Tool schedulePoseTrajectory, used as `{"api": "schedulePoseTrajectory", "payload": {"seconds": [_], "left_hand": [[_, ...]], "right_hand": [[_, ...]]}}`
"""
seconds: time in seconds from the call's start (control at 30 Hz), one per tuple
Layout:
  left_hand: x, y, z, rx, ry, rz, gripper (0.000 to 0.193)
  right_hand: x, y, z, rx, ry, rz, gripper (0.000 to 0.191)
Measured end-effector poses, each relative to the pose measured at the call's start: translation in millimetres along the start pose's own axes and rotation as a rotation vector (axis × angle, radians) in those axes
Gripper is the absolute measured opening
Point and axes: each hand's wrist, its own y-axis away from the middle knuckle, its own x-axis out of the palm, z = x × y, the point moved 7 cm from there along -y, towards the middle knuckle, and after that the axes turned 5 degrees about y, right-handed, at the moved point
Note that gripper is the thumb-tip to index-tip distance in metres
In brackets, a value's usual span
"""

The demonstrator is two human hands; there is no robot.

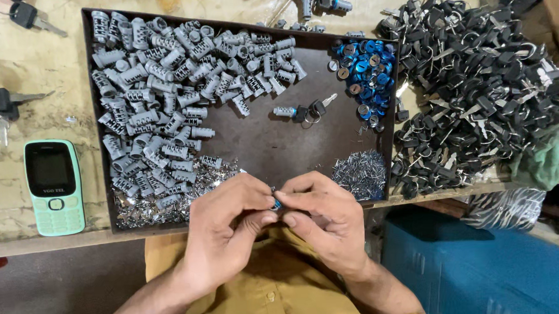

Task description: The person sits at a workbench assembling padlock cylinder components. They pick grey lock cylinders from a tray, insert small pins and springs, press blue caps onto each cylinder by hand, and place finished assemblies back on the tray, repeating the cycle.

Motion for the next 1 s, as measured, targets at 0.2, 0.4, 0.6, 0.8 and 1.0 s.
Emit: {"api": "schedulePoseTrajectory", "payload": {"seconds": [0.2,0.4,0.6,0.8,1.0], "left_hand": [[-3,-7,-2,-0.101,-0.125,0.102,0.025],[1,-6,24,-0.365,0.261,0.082,0.071],[22,6,39,-0.508,0.746,0.121,0.017],[-3,7,14,-0.052,0.029,-0.036,0.016],[-12,12,33,-0.284,0.226,-0.128,0.013]], "right_hand": [[6,-4,21,-0.149,0.402,0.080,0.050],[7,-5,19,-0.175,0.495,0.068,0.049],[9,0,24,-0.309,0.642,-0.131,0.043],[-9,-34,27,-0.264,0.572,0.034,0.064],[-58,-81,31,-0.228,1.362,-0.147,0.050]]}}
